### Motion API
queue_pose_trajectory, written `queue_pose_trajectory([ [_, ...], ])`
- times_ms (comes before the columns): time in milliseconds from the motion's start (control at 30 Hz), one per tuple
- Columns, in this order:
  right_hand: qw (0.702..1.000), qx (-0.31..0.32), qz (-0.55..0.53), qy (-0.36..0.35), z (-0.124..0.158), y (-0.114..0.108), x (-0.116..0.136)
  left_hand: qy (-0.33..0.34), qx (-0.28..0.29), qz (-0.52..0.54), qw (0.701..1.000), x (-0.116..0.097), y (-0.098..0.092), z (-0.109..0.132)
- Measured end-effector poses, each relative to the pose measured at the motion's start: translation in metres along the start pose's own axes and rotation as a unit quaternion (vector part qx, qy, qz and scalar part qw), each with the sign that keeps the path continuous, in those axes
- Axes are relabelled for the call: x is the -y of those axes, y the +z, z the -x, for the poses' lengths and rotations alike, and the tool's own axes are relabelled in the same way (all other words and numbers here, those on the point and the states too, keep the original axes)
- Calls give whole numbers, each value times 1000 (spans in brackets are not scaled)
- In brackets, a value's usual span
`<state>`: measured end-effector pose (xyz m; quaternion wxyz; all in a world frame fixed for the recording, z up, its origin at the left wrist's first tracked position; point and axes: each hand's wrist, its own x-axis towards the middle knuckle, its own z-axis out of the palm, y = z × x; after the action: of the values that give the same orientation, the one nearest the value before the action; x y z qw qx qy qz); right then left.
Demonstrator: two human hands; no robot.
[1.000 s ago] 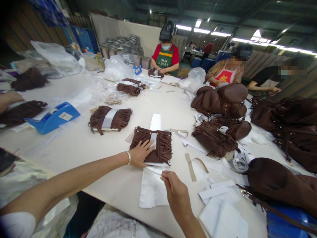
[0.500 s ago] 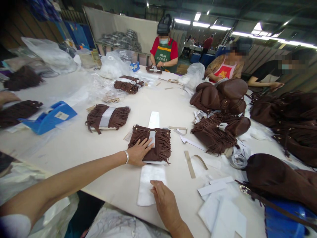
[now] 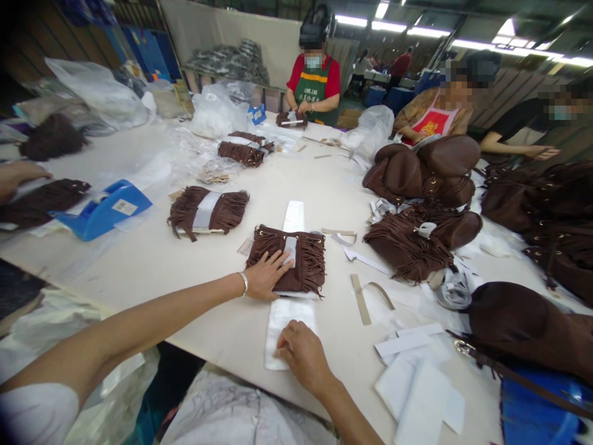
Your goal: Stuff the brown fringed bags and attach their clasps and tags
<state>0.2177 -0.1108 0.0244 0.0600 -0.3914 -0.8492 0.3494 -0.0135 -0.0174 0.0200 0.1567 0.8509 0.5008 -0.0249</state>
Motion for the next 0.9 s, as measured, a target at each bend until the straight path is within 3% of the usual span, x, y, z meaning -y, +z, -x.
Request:
queue_pose_trajectory([
  [167,995,23,-78,62,-8,-12,-6,-4,-8,-1,1000,0,1,0],
  [333,981,-14,-169,96,-15,-20,-6,-6,-3,-2,1000,0,0,0],
  [467,940,-33,-321,114,-23,-24,-3,-3,1,-3,1000,-1,-2,-1],
  [600,900,-44,-425,88,-25,-26,-4,-6,-7,4,1000,-1,-2,0],
  [700,917,-31,-396,41,-18,-29,-11,-5,-3,11,1000,-2,-4,1],
  [800,961,-39,-272,-35,-8,-30,-18,-3,3,13,1000,-2,-5,1],
  [900,981,-86,-144,-97,-6,-25,-22,-4,6,11,1000,-3,-7,1],
])
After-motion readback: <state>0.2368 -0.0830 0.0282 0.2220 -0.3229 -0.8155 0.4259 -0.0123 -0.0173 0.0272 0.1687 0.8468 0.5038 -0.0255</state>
